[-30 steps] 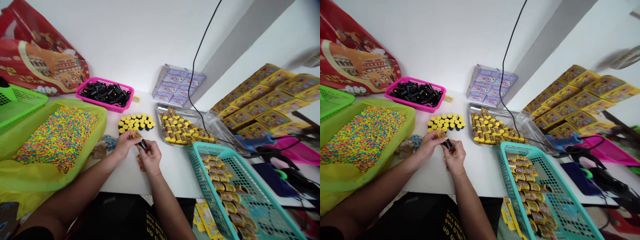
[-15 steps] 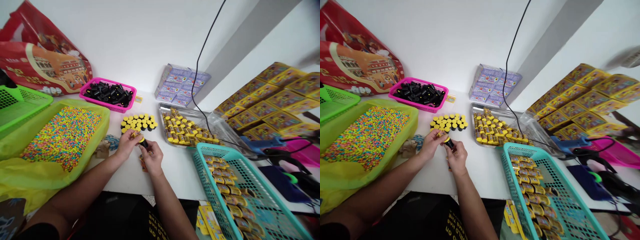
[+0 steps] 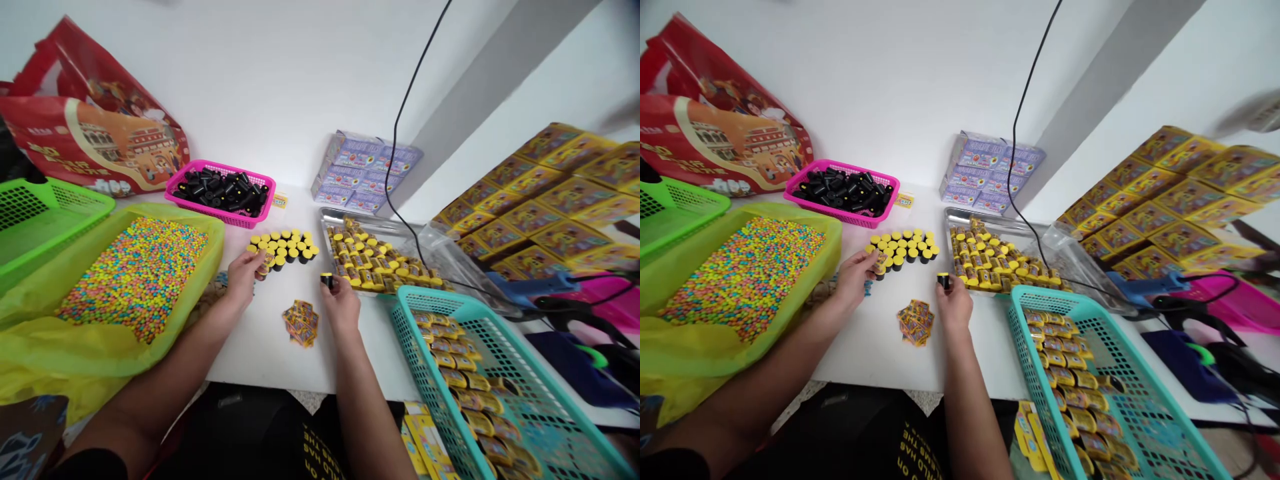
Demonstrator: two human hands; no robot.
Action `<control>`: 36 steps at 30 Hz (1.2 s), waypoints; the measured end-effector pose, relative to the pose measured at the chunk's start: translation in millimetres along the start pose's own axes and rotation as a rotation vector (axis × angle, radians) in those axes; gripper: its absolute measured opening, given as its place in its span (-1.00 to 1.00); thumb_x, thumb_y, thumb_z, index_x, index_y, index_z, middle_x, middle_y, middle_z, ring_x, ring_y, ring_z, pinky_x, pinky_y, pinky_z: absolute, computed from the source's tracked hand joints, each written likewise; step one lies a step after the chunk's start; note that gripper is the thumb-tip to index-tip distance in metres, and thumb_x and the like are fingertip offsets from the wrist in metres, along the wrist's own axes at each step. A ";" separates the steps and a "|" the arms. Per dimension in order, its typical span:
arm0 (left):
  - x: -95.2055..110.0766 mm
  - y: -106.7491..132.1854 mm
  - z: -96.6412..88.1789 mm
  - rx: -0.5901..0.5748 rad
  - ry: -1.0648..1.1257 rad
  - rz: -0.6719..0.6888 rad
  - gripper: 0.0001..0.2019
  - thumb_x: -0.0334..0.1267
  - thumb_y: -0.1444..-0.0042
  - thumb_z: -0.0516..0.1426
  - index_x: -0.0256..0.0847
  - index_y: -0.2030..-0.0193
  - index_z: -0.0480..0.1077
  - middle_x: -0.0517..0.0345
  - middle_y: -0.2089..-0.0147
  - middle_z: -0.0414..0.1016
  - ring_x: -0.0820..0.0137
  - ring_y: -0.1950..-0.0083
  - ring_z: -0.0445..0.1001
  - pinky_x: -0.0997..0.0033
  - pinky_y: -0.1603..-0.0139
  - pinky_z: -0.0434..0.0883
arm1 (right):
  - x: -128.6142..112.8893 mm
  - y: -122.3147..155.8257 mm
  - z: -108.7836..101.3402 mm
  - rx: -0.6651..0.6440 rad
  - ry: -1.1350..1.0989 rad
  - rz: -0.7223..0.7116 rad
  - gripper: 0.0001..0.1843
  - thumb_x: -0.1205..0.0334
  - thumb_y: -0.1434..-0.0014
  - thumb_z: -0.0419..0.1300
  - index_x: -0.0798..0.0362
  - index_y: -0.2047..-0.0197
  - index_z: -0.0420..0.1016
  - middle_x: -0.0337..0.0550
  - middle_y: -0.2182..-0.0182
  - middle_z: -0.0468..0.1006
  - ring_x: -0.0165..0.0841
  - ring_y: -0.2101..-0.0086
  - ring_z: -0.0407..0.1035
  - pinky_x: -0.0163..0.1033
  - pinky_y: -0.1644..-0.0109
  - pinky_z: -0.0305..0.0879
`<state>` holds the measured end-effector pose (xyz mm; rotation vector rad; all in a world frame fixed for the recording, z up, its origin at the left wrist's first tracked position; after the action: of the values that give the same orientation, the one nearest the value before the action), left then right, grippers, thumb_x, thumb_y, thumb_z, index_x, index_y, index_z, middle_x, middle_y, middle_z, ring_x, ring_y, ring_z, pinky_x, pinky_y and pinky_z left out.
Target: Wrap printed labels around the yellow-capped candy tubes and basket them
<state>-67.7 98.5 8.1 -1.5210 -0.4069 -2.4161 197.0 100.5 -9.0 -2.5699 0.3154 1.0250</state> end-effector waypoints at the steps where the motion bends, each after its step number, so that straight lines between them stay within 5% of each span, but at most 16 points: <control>1: 0.6 -1.3 -0.8 0.004 0.011 -0.013 -0.61 0.00 0.22 0.37 -0.28 0.51 0.39 0.18 0.56 0.42 0.53 0.60 0.34 0.55 0.62 0.14 | 1.5 -0.7 0.9 -0.014 0.053 -0.022 -0.57 0.02 0.00 0.17 0.06 0.09 0.47 -0.12 0.40 0.57 -0.23 0.38 0.45 -0.19 0.26 0.29; 11: -15.2 -0.6 5.4 -0.078 0.115 -0.215 -0.75 -0.16 0.17 0.25 -0.26 0.42 0.33 0.13 0.53 0.48 0.46 0.68 0.35 0.49 0.68 0.11 | -0.6 10.8 17.2 -0.089 0.028 -0.082 -0.65 0.02 -0.04 0.17 0.05 0.15 0.41 -0.08 0.28 0.58 -0.23 0.28 0.45 -0.16 0.17 0.34; 22: 1.6 -9.3 -10.2 0.066 0.162 -0.076 -0.71 -0.11 0.16 0.31 -0.25 0.45 0.36 0.20 0.53 0.44 0.53 0.64 0.34 0.55 0.66 0.10 | 13.7 25.1 -7.2 0.084 0.305 -0.159 -0.67 0.12 -0.06 0.14 0.13 0.15 0.46 0.11 0.23 0.53 -0.07 0.15 0.35 -0.03 0.06 0.29; 26: 0.1 -12.7 -9.0 0.030 0.234 -0.105 -0.70 -0.09 0.14 0.30 -0.24 0.39 0.38 0.26 0.57 0.38 0.56 0.66 0.26 0.54 0.65 0.11 | -17.5 43.1 -26.8 0.293 0.250 -0.317 -0.60 0.14 -0.13 0.09 0.19 0.02 0.42 0.14 0.19 0.48 -0.05 0.10 0.32 0.01 0.00 0.26; 28: 0.4 -11.8 -6.4 0.013 0.275 -0.126 -0.69 -0.09 0.15 0.31 -0.25 0.37 0.38 0.28 0.58 0.35 0.58 0.66 0.23 0.54 0.65 0.10 | -46.2 49.3 -17.1 0.267 0.180 -0.424 -0.68 0.14 -0.19 0.08 0.15 0.08 0.44 0.09 0.23 0.48 -0.11 0.13 0.33 -0.03 0.02 0.27; 31: 3.8 -8.4 -2.5 -0.013 0.286 -0.151 -0.64 -0.02 0.14 0.32 -0.26 0.36 0.39 0.28 0.59 0.33 0.60 0.68 0.18 0.55 0.68 0.05 | -89.3 47.6 24.7 0.033 0.109 -0.497 -0.75 0.09 -0.18 0.14 0.09 0.20 0.49 -0.03 0.30 0.49 -0.19 0.23 0.37 -0.11 0.13 0.30; 36: 11.1 -7.7 -4.9 0.028 0.247 -0.122 -0.60 0.07 0.08 0.29 -0.26 0.38 0.38 0.29 0.62 0.32 0.62 0.73 0.13 0.56 0.73 -0.03 | -121.5 31.0 88.1 -0.275 0.260 -0.336 -0.74 0.05 -0.12 0.23 0.08 0.23 0.51 -0.01 0.24 0.53 -0.20 0.21 0.42 -0.20 0.21 0.27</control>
<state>-79.2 103.1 15.4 -1.1976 -0.4912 -2.6378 45.7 116.7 8.9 -2.8734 -0.2056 0.6507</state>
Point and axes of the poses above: each hand's wrist, its own y-axis away from the middle knuckle, its own z-axis out of the palm, x = y × z, the point moved 6 cm from there along -y, towards the middle knuckle
